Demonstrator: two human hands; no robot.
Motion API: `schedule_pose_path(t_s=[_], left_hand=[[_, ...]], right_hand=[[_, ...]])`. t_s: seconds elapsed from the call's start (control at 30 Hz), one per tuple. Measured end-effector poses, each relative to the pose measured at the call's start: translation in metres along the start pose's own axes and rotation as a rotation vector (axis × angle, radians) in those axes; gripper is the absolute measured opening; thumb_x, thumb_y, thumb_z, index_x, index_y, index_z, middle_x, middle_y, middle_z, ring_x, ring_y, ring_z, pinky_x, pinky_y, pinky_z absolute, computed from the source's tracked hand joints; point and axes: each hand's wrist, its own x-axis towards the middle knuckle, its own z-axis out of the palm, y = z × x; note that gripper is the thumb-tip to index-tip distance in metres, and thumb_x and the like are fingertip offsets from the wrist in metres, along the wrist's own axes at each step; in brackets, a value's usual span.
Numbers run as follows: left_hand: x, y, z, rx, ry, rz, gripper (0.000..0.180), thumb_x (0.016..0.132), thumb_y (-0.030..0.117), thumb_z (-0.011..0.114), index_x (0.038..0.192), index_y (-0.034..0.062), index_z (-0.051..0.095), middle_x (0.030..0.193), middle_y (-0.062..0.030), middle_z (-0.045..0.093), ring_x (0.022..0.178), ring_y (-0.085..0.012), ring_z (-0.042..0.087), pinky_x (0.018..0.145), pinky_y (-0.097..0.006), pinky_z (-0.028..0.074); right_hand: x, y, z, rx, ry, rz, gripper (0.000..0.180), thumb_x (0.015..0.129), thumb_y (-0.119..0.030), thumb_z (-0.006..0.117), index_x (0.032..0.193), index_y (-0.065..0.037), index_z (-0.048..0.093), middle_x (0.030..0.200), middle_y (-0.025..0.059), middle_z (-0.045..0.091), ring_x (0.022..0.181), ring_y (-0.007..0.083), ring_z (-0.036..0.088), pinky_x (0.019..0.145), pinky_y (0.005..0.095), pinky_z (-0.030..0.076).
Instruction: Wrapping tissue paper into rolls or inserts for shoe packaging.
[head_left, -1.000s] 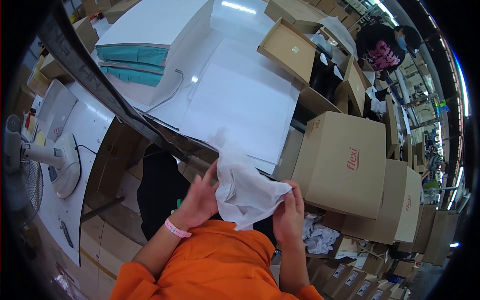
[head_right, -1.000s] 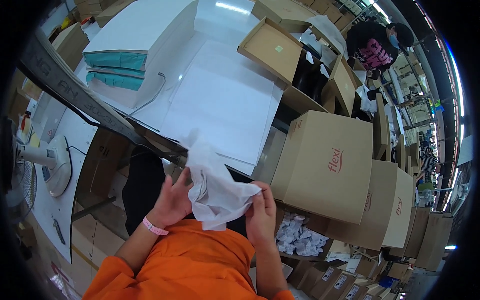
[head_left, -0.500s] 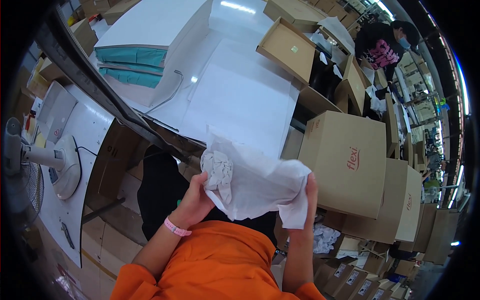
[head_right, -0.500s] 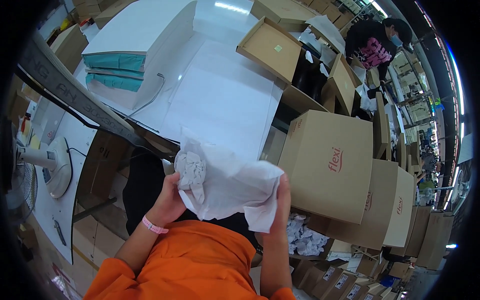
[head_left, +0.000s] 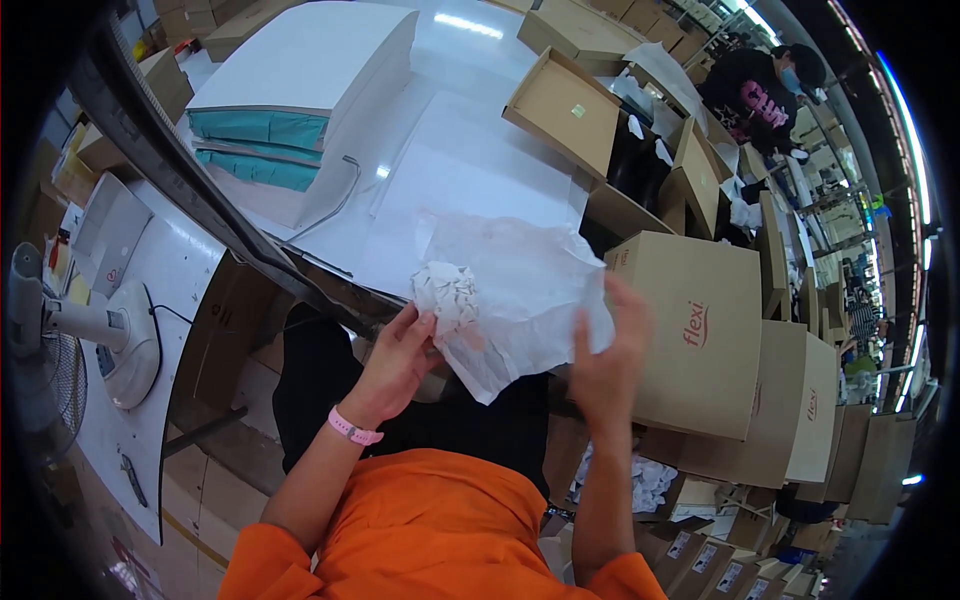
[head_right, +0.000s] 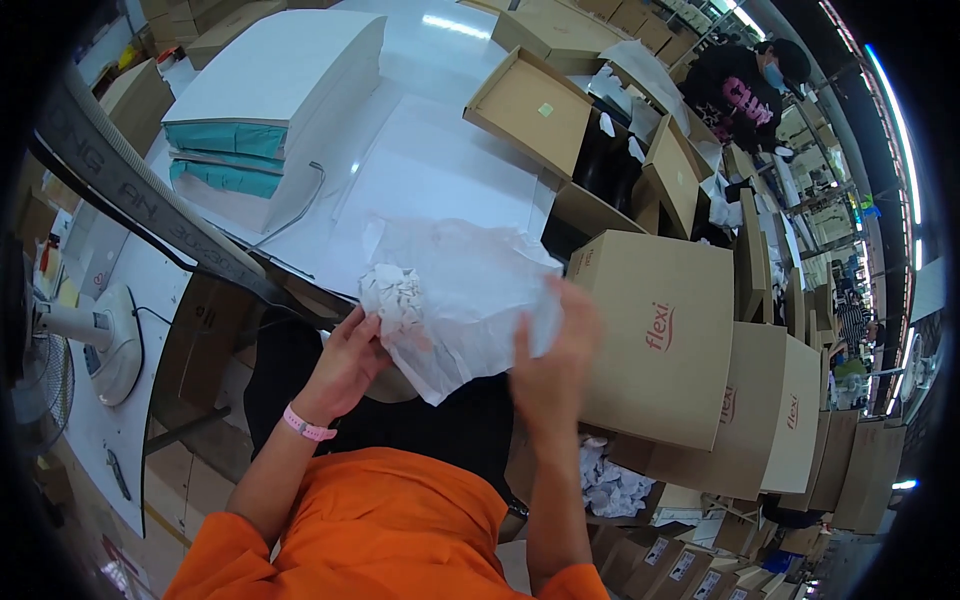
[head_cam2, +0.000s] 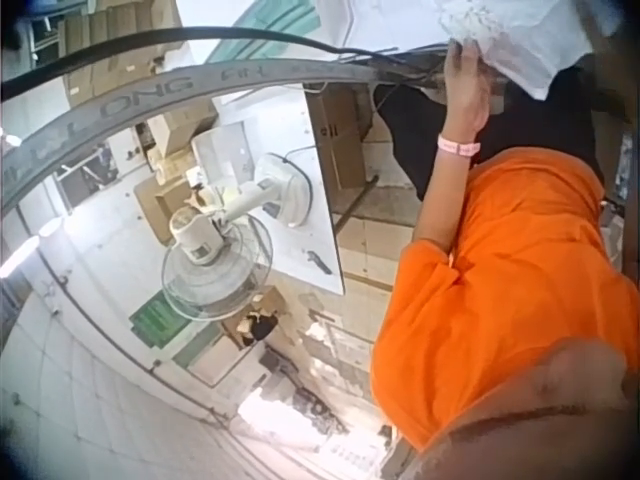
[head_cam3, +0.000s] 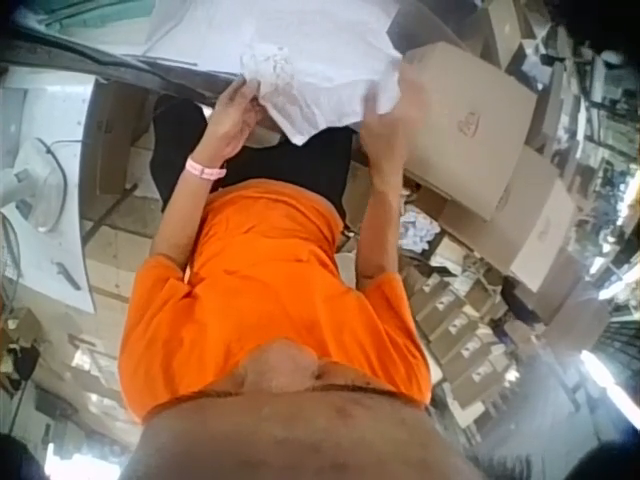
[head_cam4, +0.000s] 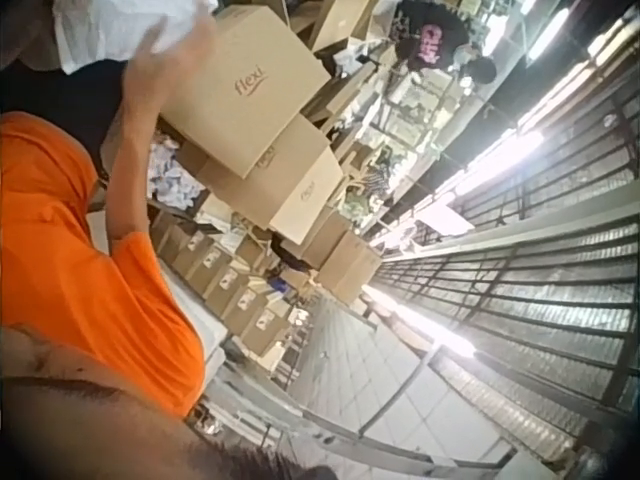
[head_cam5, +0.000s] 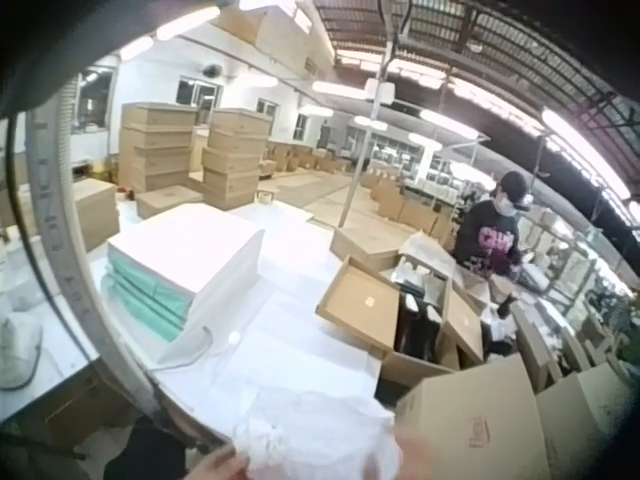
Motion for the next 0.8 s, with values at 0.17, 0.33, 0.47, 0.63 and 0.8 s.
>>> schedule_pose_path(t_s=[0.17,0.33,0.47,0.63,0.8], left_hand=[[0.024,-0.017,0.006,0.129,0.015,0.046,0.054,0.118,0.03,0.066,0.165,0.0073,0.053,0.146,-0.0055,0.069,0.129,-0.0165,0.068,0.109,-0.037,0.057],[0.046,-0.019,0.0,0.134,0.075,0.086,0.052,0.113,0.029,0.074,0.159,0.0063,0.061,0.132,-0.0047,0.076,0.115,-0.0105,0.071,0.099,-0.029,0.059],[0.068,-0.015,-0.011,0.182,0.184,0.151,0.054,0.11,0.027,0.079,0.155,0.0014,0.063,0.128,-0.0076,0.078,0.112,-0.0129,0.072,0.096,-0.032,0.06],[0.076,-0.012,0.014,0.993,0.645,0.832,0.073,0.1,0.026,0.086,0.156,-0.0062,0.053,0.15,-0.0257,0.065,0.136,-0.0359,0.065,0.114,-0.046,0.052],[0.02,-0.015,0.036,1.258,0.237,0.838,0.091,0.097,0.028,0.089,0.166,-0.0003,0.038,0.172,-0.0277,0.037,0.151,-0.0455,0.051,0.123,-0.052,0.046]], right_hand=[[0.0,-0.049,0.063,0.554,-0.385,0.129,0.063,0.093,-0.014,0.089,0.149,-0.004,0.061,0.131,0.0175,0.067,0.118,0.0355,0.067,0.098,0.0427,0.057],[0.009,-0.035,0.09,0.708,-0.399,0.354,0.064,0.093,-0.013,0.09,0.149,-0.004,0.061,0.124,0.0147,0.064,0.092,0.0223,0.068,0.076,0.033,0.059],[0.011,-0.019,0.09,0.694,-0.216,0.416,0.057,0.095,-0.007,0.083,0.148,-0.003,0.062,0.124,0.0127,0.062,0.089,0.0163,0.066,0.074,0.0309,0.058],[-0.001,-0.006,0.076,0.753,-0.056,0.519,0.045,0.097,0.0,0.061,0.142,-0.001,0.065,0.123,0.0129,0.063,0.097,0.0184,0.066,0.08,0.0333,0.059],[-0.037,-0.023,0.057,0.692,-0.1,0.544,0.039,0.099,-0.004,0.07,0.137,0.0,0.065,0.112,0.0122,0.069,0.096,0.0204,0.069,0.087,0.0364,0.059]])
